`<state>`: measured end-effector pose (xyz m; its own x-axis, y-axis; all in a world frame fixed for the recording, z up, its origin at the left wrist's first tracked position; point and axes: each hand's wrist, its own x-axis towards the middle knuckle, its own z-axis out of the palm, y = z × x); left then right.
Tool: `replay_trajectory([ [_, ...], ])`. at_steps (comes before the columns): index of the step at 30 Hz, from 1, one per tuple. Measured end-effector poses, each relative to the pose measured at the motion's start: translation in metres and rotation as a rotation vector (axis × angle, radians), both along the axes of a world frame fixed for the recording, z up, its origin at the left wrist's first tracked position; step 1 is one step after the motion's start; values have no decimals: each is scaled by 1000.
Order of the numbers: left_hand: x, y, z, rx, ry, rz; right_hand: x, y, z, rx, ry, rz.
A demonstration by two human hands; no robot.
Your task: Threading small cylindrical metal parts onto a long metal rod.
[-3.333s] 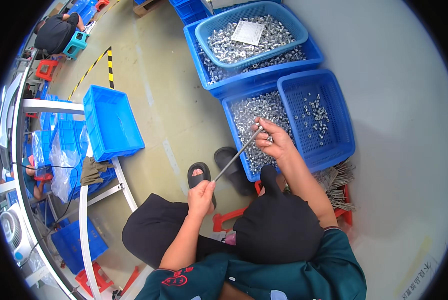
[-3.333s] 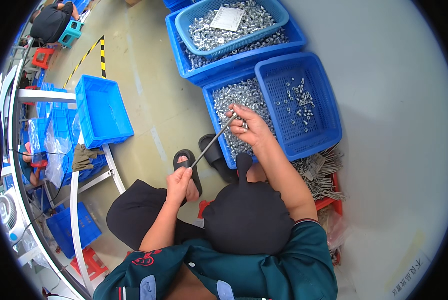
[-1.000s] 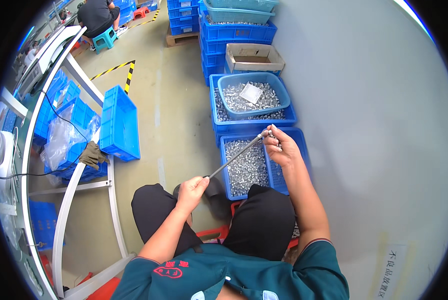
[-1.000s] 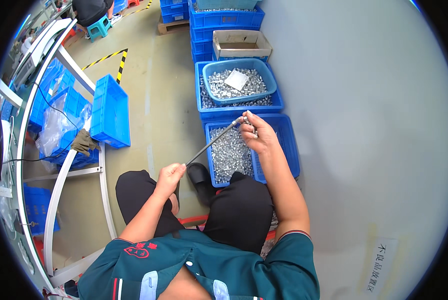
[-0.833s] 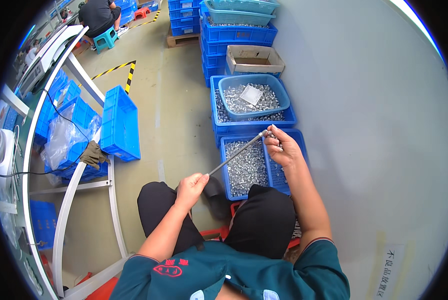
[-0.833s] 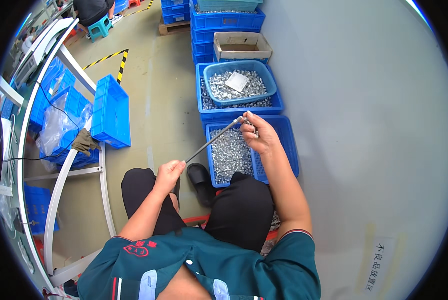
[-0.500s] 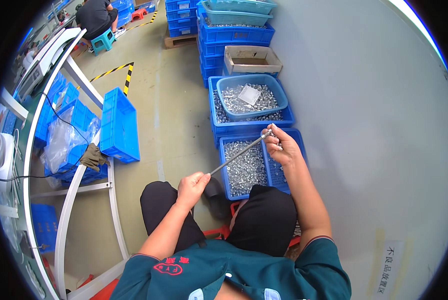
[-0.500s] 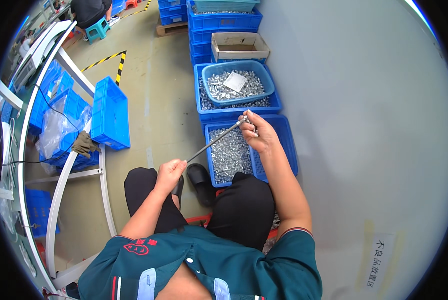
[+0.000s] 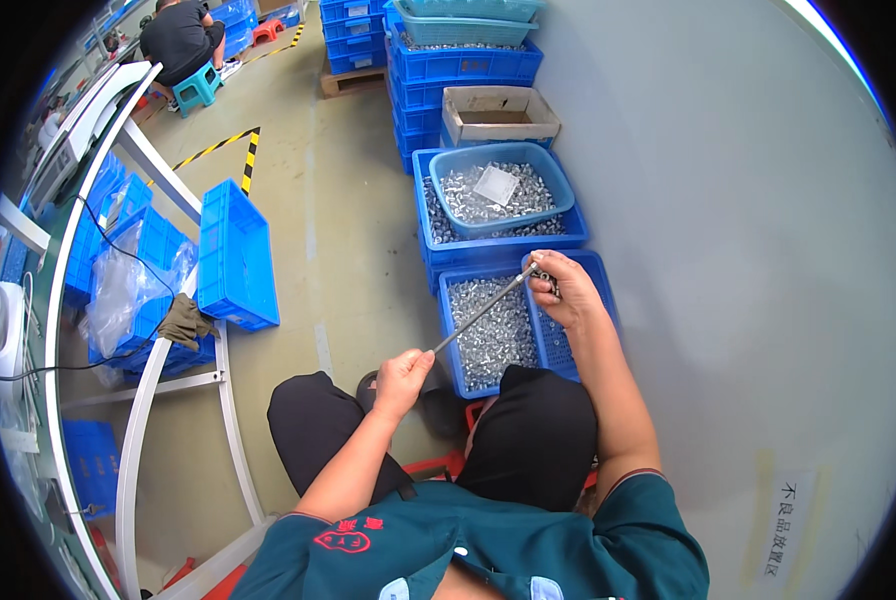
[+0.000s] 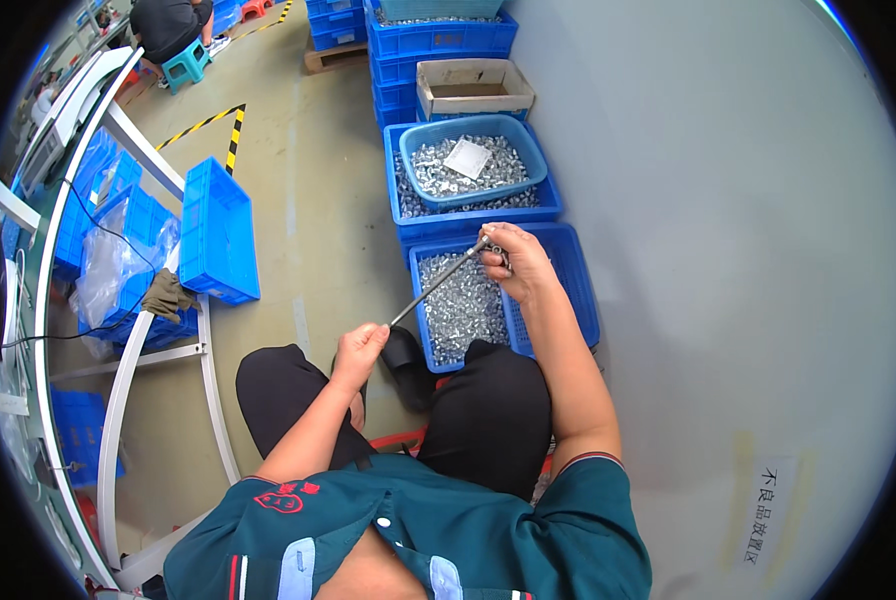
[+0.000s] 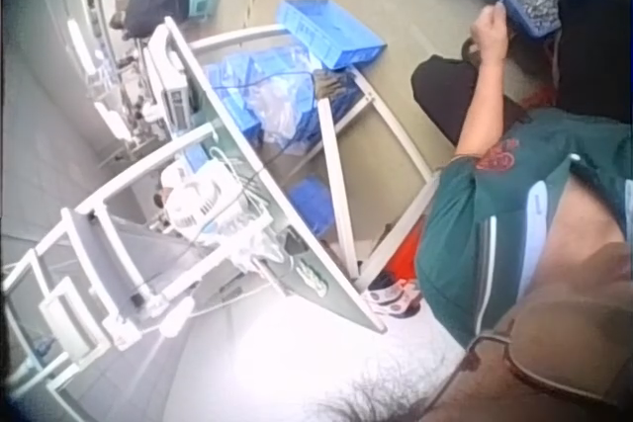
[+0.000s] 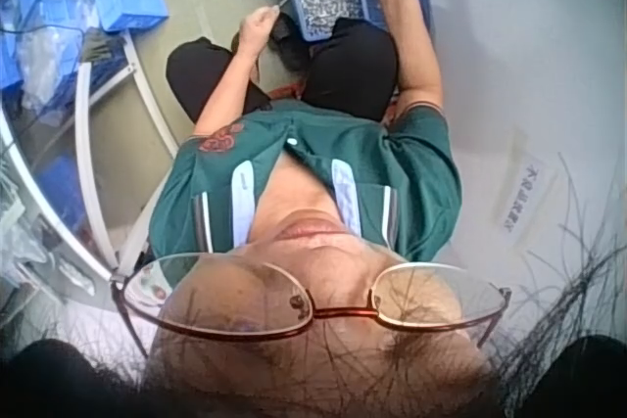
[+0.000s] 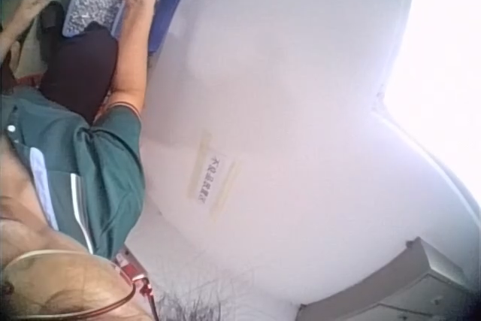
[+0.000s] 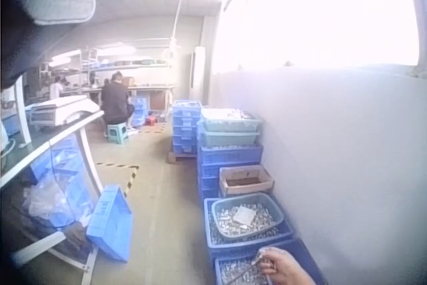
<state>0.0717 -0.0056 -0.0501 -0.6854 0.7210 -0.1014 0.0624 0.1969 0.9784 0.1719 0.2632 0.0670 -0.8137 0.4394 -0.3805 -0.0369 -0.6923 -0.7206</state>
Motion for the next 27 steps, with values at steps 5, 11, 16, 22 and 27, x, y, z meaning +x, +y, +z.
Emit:
replay_trajectory([
  [5, 9, 3, -14, 124, -193, -54, 5, -3, -7, -9, 76, 58],
  [11, 17, 5, -26, 127, -221, -70, 9, 7, -24, -273, 69, 27],
  [16, 18, 5, -22, 155, -203, -55, 15, 10, -23, -151, 124, 74],
  [22, 13, -1, -19, 55, -109, -30, 14, 6, -21, -215, 135, 92],
  [27, 13, -1, -11, 4, -58, -3, 13, 5, -21, -258, 102, 78],
])
